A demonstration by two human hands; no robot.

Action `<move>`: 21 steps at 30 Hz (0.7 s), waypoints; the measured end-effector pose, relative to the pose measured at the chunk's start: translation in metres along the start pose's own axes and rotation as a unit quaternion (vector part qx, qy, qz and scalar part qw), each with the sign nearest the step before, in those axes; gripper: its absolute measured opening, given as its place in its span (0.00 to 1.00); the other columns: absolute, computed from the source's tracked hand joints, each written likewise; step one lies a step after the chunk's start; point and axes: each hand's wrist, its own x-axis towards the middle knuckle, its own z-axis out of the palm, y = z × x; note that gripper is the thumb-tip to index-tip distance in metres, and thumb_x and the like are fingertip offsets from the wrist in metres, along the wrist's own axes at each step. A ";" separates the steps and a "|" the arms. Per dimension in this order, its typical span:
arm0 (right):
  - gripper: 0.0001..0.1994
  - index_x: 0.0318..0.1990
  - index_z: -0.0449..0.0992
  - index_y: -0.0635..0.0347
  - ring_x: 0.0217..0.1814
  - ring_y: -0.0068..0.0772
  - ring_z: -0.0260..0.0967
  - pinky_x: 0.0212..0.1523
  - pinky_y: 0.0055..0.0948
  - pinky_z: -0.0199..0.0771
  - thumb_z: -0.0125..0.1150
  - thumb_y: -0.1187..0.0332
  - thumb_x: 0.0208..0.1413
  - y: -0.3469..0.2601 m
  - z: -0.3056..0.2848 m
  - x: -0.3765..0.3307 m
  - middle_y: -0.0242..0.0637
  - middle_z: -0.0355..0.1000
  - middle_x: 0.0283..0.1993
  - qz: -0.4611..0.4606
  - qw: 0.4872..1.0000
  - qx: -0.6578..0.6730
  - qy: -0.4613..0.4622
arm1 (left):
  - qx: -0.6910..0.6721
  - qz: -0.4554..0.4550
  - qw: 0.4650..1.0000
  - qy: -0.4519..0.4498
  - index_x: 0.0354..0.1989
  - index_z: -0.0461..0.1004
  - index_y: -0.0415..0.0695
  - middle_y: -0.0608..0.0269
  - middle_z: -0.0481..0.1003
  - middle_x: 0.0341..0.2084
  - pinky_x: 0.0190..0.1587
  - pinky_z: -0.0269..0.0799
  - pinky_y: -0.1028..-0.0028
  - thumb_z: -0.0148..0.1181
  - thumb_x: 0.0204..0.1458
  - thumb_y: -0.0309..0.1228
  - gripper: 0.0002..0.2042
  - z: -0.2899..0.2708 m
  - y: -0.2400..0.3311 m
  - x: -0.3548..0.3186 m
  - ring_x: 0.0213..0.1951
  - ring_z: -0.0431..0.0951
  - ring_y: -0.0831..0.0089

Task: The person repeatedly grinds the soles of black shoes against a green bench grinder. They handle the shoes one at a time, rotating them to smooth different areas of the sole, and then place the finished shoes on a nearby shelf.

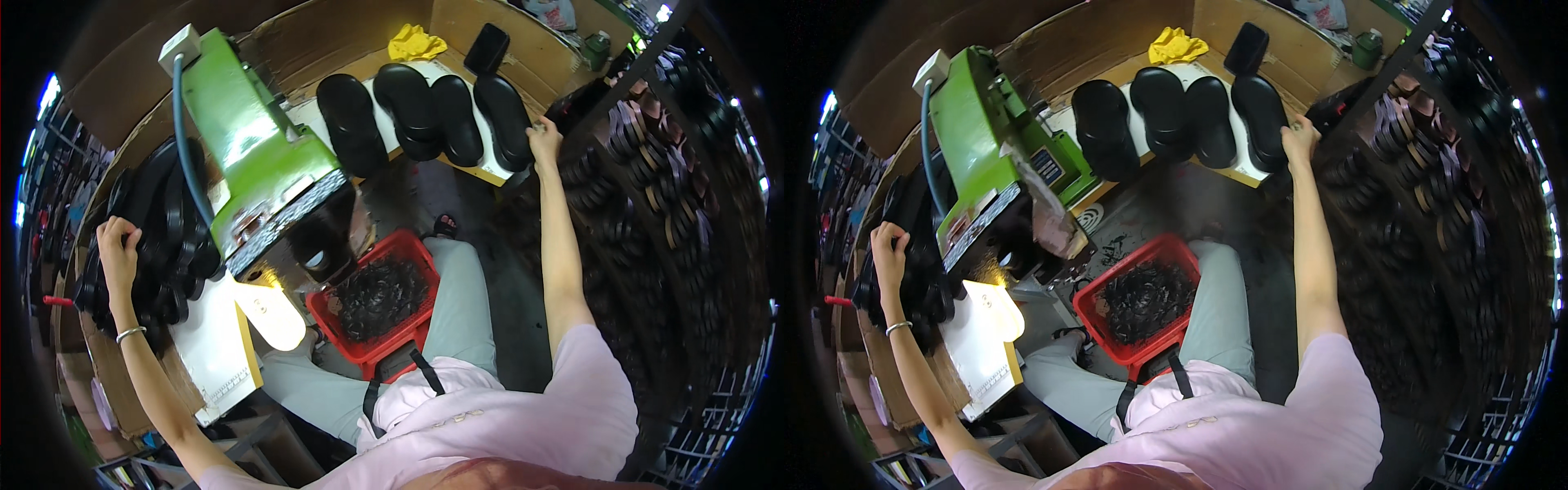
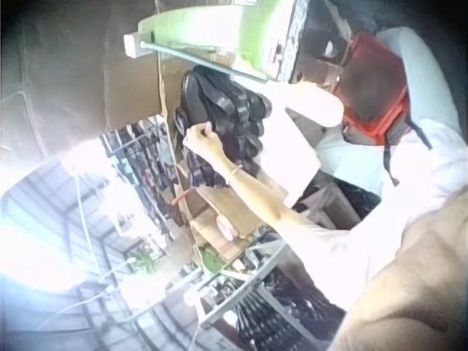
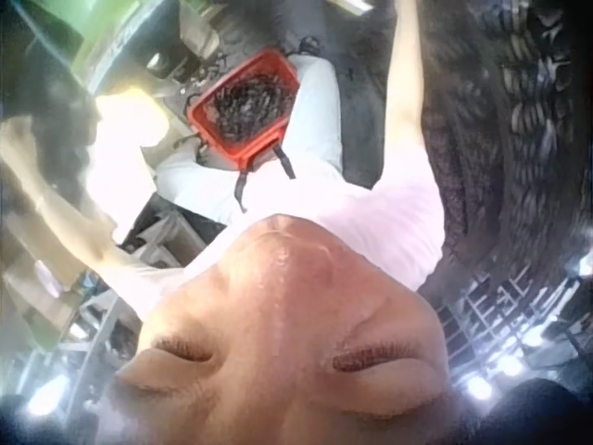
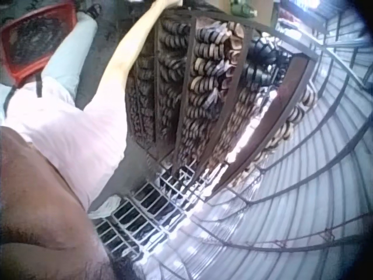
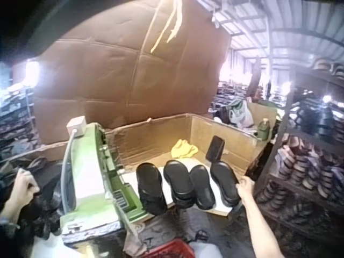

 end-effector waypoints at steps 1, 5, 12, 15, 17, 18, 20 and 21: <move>0.24 0.52 0.73 0.56 0.59 0.46 0.62 0.60 0.39 0.62 0.64 0.73 0.43 -0.007 0.003 -0.019 0.50 0.68 0.51 -0.061 0.997 -0.013 0.043 | -0.016 0.000 0.999 0.043 0.30 0.70 0.36 0.56 0.70 0.28 0.49 0.66 0.66 0.61 0.46 0.17 0.06 -0.009 -0.003 -0.006 0.40 0.71 0.57; 0.20 0.48 0.75 0.59 0.56 0.42 0.62 0.50 0.36 0.70 0.64 0.76 0.43 -0.014 -0.011 -0.070 0.46 0.66 0.51 -0.209 0.974 0.015 0.087 | -0.145 -0.018 0.987 0.066 0.30 0.69 0.35 0.56 0.71 0.28 0.47 0.68 0.73 0.61 0.49 0.22 0.06 -0.029 0.004 -0.029 0.36 0.74 0.64; 0.20 0.52 0.75 0.54 0.55 0.36 0.63 0.52 0.30 0.68 0.63 0.79 0.49 -0.021 -0.007 -0.139 0.41 0.61 0.56 -0.088 0.991 0.099 0.021 | -0.106 -0.004 0.994 -0.011 0.37 0.71 0.39 0.55 0.68 0.33 0.43 0.67 0.68 0.73 0.38 0.29 0.20 -0.031 0.028 -0.030 0.39 0.70 0.57; 0.18 0.51 0.74 0.55 0.55 0.34 0.64 0.52 0.28 0.67 0.60 0.80 0.52 -0.031 0.002 -0.173 0.40 0.62 0.55 -0.096 0.989 0.106 -0.024 | -0.120 -0.038 0.982 0.139 0.37 0.72 0.37 0.57 0.70 0.33 0.42 0.68 0.71 0.71 0.42 0.29 0.16 -0.072 0.035 -0.045 0.37 0.72 0.64; 0.16 0.49 0.74 0.59 0.51 0.32 0.67 0.49 0.26 0.68 0.60 0.80 0.52 -0.025 0.001 -0.200 0.39 0.67 0.50 -0.107 0.980 0.143 -0.090 | -0.269 -0.121 0.938 0.179 0.40 0.72 0.36 0.62 0.70 0.35 0.45 0.66 0.76 0.67 0.46 0.27 0.14 -0.102 0.057 -0.073 0.40 0.72 0.73; 0.15 0.48 0.74 0.60 0.47 0.30 0.70 0.47 0.24 0.69 0.60 0.81 0.52 -0.020 0.001 -0.217 0.37 0.70 0.47 -0.108 0.965 0.191 -0.143 | -0.300 -0.148 0.915 0.224 0.42 0.71 0.36 0.61 0.71 0.38 0.47 0.66 0.76 0.64 0.49 0.25 0.13 -0.120 0.087 -0.090 0.41 0.71 0.73; 0.14 0.47 0.74 0.61 0.41 0.28 0.73 0.41 0.23 0.71 0.61 0.80 0.52 -0.043 -0.008 -0.268 0.35 0.74 0.40 0.020 0.912 0.277 -0.300 | -0.320 -0.125 0.894 0.287 0.45 0.70 0.35 0.56 0.73 0.39 0.47 0.68 0.72 0.65 0.51 0.33 0.18 -0.131 0.123 -0.145 0.42 0.72 0.70; 0.12 0.46 0.74 0.62 0.39 0.27 0.73 0.38 0.24 0.74 0.61 0.79 0.53 -0.061 -0.008 -0.302 0.36 0.74 0.39 0.038 0.860 0.307 -0.405 | -0.266 -0.106 0.917 0.277 0.42 0.70 0.35 0.51 0.74 0.37 0.45 0.69 0.71 0.67 0.49 0.43 0.23 -0.155 0.153 -0.165 0.40 0.74 0.66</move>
